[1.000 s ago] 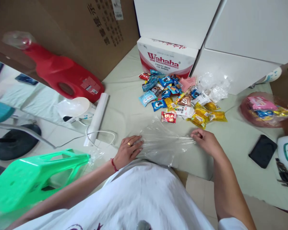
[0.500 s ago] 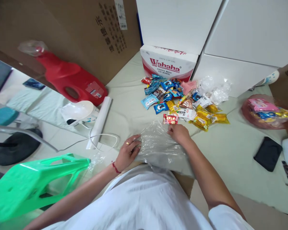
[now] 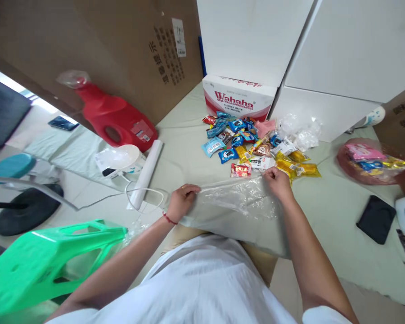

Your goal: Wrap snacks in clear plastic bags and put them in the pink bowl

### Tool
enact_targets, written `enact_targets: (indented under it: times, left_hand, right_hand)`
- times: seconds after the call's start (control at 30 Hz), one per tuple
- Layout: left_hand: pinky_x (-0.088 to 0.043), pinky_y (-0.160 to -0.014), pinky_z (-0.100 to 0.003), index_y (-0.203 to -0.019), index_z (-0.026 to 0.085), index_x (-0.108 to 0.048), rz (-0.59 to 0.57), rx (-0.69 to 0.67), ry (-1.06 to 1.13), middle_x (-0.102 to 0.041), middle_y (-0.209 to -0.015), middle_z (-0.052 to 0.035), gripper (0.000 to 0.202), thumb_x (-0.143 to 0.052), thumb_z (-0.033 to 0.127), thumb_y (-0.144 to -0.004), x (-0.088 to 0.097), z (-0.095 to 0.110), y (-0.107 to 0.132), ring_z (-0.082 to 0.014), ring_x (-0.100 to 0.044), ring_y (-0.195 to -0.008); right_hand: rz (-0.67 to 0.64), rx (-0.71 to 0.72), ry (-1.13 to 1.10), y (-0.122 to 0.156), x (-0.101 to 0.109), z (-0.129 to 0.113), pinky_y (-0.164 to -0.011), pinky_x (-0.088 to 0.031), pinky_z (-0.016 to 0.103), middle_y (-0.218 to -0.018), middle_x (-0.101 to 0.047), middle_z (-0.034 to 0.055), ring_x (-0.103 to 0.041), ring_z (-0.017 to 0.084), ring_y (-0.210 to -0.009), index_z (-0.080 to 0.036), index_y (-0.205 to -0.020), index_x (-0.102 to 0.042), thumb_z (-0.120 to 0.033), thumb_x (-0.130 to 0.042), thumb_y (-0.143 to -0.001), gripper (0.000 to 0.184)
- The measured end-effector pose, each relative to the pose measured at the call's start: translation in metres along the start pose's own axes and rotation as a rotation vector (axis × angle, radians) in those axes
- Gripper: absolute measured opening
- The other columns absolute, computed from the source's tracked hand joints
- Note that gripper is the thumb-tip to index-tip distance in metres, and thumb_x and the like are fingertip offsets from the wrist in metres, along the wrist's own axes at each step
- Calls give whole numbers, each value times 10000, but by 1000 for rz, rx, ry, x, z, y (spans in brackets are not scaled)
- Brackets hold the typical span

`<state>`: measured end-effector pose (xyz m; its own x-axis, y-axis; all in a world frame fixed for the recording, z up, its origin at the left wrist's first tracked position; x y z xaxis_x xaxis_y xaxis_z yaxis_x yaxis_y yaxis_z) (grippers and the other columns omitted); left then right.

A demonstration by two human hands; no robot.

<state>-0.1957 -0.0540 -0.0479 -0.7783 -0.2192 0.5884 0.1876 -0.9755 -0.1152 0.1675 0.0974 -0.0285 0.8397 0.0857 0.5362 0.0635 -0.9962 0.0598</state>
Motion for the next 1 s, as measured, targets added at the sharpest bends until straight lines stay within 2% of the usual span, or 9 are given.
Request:
enact_targets:
  times: [0.17, 0.33, 0.4, 0.5, 0.6, 0.67, 0.8, 0.9, 1.0]
  left_hand:
    - [-530, -715, -267, -847, 186, -784, -98, 314, 168, -747, -776, -23, 260, -554, 156, -729, -5, -3, -34, -170, -678, -746]
    - [-445, -576, -234, -896, 161, -786, -131, 384, 233, -687, -662, -8, 292, -568, 316, -781, -19, 3, -54, -144, -595, -612]
    - [-426, -576, -226, -828, 156, -777, -122, 371, 223, -678, -661, -6, 311, -581, 394, -792, -22, 7, -60, -139, -581, -625]
    - [-378, -565, -223, -716, 147, -744, -116, 360, 192, -598, -576, 18, 329, -621, 446, -774, -24, 13, -67, -123, -519, -593]
    - [-360, -574, -225, -676, 145, -726, -121, 361, 178, -581, -563, 32, 241, -662, 372, -724, -25, 16, -73, -117, -501, -591]
    - [-369, -587, -224, -674, 144, -724, -120, 373, 183, -598, -581, 32, 188, -672, 324, -699, -25, 16, -77, -119, -517, -610]
    - [-362, -569, -219, -659, 144, -710, -131, 423, 226, -580, -566, 40, 176, -696, 316, -692, -27, 12, -86, -105, -489, -583]
    - [-328, -518, -219, -668, 140, -709, -193, 465, 285, -527, -500, 55, 169, -725, 308, -680, -31, 10, -95, -86, -423, -509]
    - [-328, -497, -219, -670, 126, -708, -268, 498, 353, -513, -474, 50, 164, -773, 275, -645, -36, 14, -105, -76, -409, -479]
  right_hand:
    - [11, -56, 107, 7, 13, 11, -611, -380, 275, -701, -617, 18, -498, 148, -630, -173, -809, -672, -499, -621, -770, 332]
    - [290, 165, 404, 45, 30, -35, -729, -409, 306, -829, -656, 73, -576, 196, -784, -188, -819, -694, -576, -405, -982, 511]
    - [169, 149, 472, 56, 18, -48, -706, -397, 290, -862, -681, 83, -594, 197, -800, -200, -823, -709, -603, -360, -1009, 565]
    - [-103, 3, 571, 59, -11, -46, -635, -362, 272, -832, -695, 73, -593, 190, -739, -206, -854, -731, -656, -525, -926, 500]
    - [-263, -44, 412, 60, -33, -39, -609, -379, 266, -753, -681, 37, -584, 179, -674, -198, -869, -734, -549, -628, -877, 366]
    - [-219, 87, 257, 68, -36, -45, -661, -437, 283, -788, -688, 40, -605, 186, -715, -197, -904, -737, -445, -583, -920, 293]
    - [-100, 578, 232, 120, -37, -75, -861, -484, 366, -899, -710, 72, -604, 224, -901, -218, -957, -733, -290, -542, -986, 207]
    - [-226, 801, 368, 165, -61, -88, -837, -496, 343, -975, -722, 79, -606, 210, -907, -226, -1022, -727, -168, -514, -992, 223]
    - [-378, 854, 560, 187, -99, -88, -783, -524, 308, -1287, -686, 117, -658, 191, -922, -200, -1068, -711, -113, -457, -992, 279]
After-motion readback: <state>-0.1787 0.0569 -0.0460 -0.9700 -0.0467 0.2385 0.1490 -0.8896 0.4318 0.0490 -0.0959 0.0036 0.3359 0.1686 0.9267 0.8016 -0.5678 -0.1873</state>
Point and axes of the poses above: each hand's wrist, its own y-axis away from the middle knuckle, its own x-axis out of the back of the hand, z = x × y, the point moved 4 cm from there along -y, towards the middle knuckle
